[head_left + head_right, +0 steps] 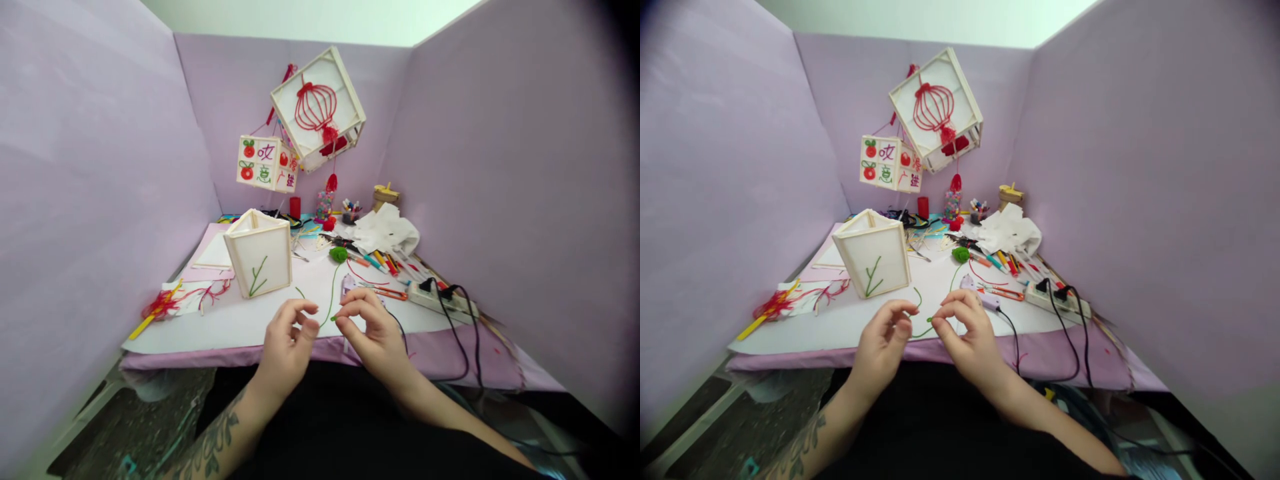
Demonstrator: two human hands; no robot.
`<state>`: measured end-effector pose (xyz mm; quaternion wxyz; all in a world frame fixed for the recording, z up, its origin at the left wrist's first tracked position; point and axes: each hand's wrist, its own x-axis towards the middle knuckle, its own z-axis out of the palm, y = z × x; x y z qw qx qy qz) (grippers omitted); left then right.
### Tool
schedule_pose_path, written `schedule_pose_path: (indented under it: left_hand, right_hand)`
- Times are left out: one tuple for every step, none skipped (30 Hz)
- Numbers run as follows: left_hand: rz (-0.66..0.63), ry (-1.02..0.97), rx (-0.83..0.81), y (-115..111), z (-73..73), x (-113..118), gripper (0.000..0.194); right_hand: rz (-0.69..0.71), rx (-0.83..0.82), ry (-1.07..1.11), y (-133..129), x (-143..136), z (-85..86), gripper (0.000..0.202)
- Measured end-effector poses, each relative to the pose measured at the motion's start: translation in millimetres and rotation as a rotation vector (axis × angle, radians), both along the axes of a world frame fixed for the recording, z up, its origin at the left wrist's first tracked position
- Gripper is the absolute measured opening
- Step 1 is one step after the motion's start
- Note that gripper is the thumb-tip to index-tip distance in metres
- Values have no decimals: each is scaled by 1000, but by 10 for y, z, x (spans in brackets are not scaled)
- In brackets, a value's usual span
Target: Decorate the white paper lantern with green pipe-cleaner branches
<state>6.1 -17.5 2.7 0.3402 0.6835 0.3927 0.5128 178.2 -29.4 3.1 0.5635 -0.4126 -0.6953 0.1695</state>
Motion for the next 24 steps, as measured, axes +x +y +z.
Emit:
schedule_pose_path:
  left_hand:
    - [-47, 16, -11, -5, -5, 23, 25]
    - [-75, 30, -14, -13, -8, 47, 25]
    - [-84, 45, -9, -22, -10, 70, 23]
    - [-78, 60, 5, -33, -9, 91, 18]
    - [-66, 72, 26, -44, -7, 108, 13]
    - [-51, 80, 48, -56, -4, 120, 12]
    - [-40, 84, 66, -65, 1, 125, 14]
    - [-34, 84, 78, -71, 6, 121, 15]
    - [-32, 79, 86, -69, 13, 106, 16]
    - [-33, 65, 88, -56, 20, 77, 16]
    - [-32, 27, 88, -29, 28, 33, 15]
    - [-23, -45, 91, 11, 39, -28, 14]
    - [-9, -133, 91, 65, 50, -101, 13]
    - [15, -256, 104, 126, 63, -181, 13]
    - [60, -370, 137, 189, 74, -261, 13]
    - [91, -384, 156, 245, 84, -332, 14]
    - [112, -291, 196, 287, 91, -385, 19]
    - [92, -130, 207, 309, 93, -416, 20]
    - [48, 2, 196, 307, 92, -422, 19]
    - [13, 135, 183, 285, 90, -407, 20]
    - [-8, 312, 170, 246, 88, -375, 20]
    - [-17, 450, 172, 197, 89, -332, 16]
    - [-21, 514, 191, 147, 93, -286, 8]
    - [-22, 510, 219, 101, 101, -242, 6]
  right_hand:
    - [7, 2, -3, -3, -5, -2, 8]
    - [18, 1, -4, -5, -10, -4, 8]
    - [31, -1, -3, -7, -16, -6, 8]
    - [42, -4, 0, -9, -21, -7, 8]
    - [48, -6, 4, -11, -26, -8, 8]
    - [51, -8, 8, -13, -31, -9, 8]
    - [53, -10, 11, -13, -34, -11, 8]
    - [56, -13, 15, -12, -35, -13, 8]
    - [57, -15, 21, -10, -32, -17, 8]
    - [54, -16, 34, -4, -26, -23, 8]
    - [46, -16, 54, 4, -16, -30, 9]
    - [31, -15, 81, 15, -1, -39, 9]
    - [10, -12, 109, 29, 16, -49, 10]
    - [-11, -9, 135, 43, 34, -60, 10]
    - [-29, -7, 153, 57, 51, -70, 11]
    - [-40, -5, 163, 70, 63, -80, 10]
    - [-46, -1, 165, 80, 70, -88, 10]
    - [-48, 1, 161, 87, 70, -94, 9]
    - [-49, 2, 155, 90, 64, -98, 8]
    - [-49, 4, 145, 89, 52, -100, 8]
    - [-48, 4, 134, 86, 37, -100, 8]
    - [-45, 1, 123, 80, 18, -100, 8]
    - [-37, -5, 113, 74, -1, -98, 7]
    - [-26, -12, 107, 67, -20, -97, 7]
